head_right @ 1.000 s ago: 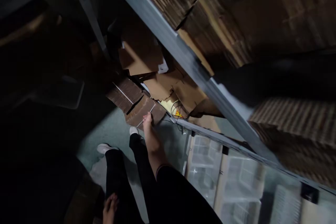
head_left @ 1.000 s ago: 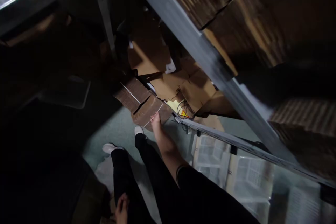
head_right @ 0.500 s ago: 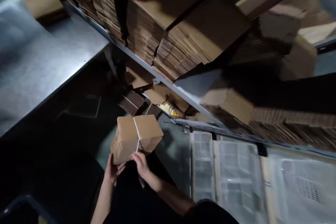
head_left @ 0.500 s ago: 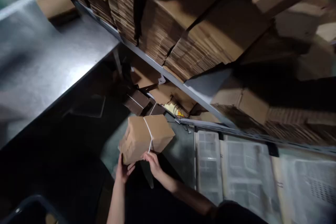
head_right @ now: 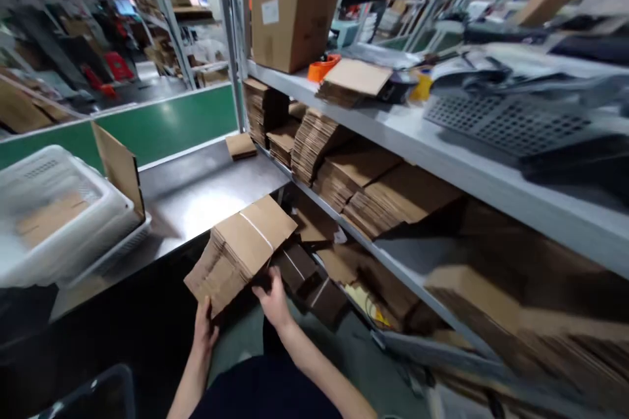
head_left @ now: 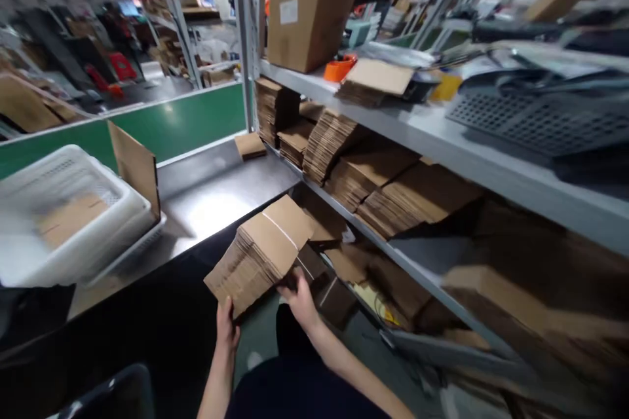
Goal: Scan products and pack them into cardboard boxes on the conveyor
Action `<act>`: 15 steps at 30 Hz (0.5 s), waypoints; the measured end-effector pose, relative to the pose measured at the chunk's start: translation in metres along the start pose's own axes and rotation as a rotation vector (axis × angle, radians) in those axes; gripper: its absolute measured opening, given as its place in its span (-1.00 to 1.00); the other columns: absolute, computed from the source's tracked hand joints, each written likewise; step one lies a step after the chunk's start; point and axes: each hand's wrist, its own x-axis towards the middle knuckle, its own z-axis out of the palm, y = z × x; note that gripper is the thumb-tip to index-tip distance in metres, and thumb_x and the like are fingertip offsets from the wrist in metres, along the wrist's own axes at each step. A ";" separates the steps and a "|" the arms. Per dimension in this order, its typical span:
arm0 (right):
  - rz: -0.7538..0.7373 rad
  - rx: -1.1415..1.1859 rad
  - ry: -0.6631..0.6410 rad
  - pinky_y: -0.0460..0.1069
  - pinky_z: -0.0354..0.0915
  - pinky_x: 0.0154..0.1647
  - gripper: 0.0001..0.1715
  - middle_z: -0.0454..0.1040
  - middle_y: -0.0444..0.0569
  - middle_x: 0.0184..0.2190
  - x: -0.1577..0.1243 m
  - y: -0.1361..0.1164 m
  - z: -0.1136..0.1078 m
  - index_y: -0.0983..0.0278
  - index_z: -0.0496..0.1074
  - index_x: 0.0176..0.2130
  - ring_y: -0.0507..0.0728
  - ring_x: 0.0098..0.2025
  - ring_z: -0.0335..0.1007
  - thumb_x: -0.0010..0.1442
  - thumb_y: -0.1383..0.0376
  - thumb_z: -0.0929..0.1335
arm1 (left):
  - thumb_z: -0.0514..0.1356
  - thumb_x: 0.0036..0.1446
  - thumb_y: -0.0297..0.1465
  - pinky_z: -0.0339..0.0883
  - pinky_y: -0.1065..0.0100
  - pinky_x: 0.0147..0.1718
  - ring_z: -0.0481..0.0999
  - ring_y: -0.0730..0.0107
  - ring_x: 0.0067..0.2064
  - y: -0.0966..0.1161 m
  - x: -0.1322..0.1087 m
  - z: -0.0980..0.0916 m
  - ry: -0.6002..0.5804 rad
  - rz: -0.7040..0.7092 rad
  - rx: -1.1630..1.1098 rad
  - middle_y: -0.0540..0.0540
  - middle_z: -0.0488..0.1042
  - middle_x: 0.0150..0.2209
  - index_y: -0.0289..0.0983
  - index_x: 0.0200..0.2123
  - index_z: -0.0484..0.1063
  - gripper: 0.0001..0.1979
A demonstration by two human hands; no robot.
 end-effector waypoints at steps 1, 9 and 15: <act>-0.029 0.005 0.034 0.24 0.36 0.36 -0.37 0.47 0.13 0.20 0.026 -0.005 0.002 0.13 0.41 0.05 0.34 0.32 0.37 0.05 0.00 0.54 | 0.37 0.10 0.00 0.58 0.01 0.13 0.57 -0.09 0.26 0.021 0.016 0.007 0.006 0.113 -0.014 -0.22 0.61 0.17 -0.12 0.28 0.40 -0.28; 0.313 0.377 -0.168 0.25 0.55 0.12 -0.53 0.66 0.10 -0.12 0.262 -0.034 0.023 0.17 0.49 -0.07 0.31 0.01 0.62 0.31 -0.04 0.22 | 0.48 -0.11 0.09 0.56 0.01 0.06 0.64 0.05 -0.07 0.164 0.132 0.077 0.203 0.837 0.297 -0.14 0.61 -0.17 -0.27 -0.07 0.48 -0.31; 0.415 0.165 -0.256 0.24 0.55 0.00 -0.52 0.60 0.08 -0.40 0.360 -0.010 0.054 0.20 0.44 -0.37 0.31 -0.12 0.61 0.36 -0.09 0.27 | 0.41 -0.03 -0.02 0.53 -0.01 0.05 0.63 -0.02 -0.04 0.161 0.184 0.102 0.242 0.796 0.501 -0.25 0.59 -0.09 -0.31 0.01 0.47 -0.36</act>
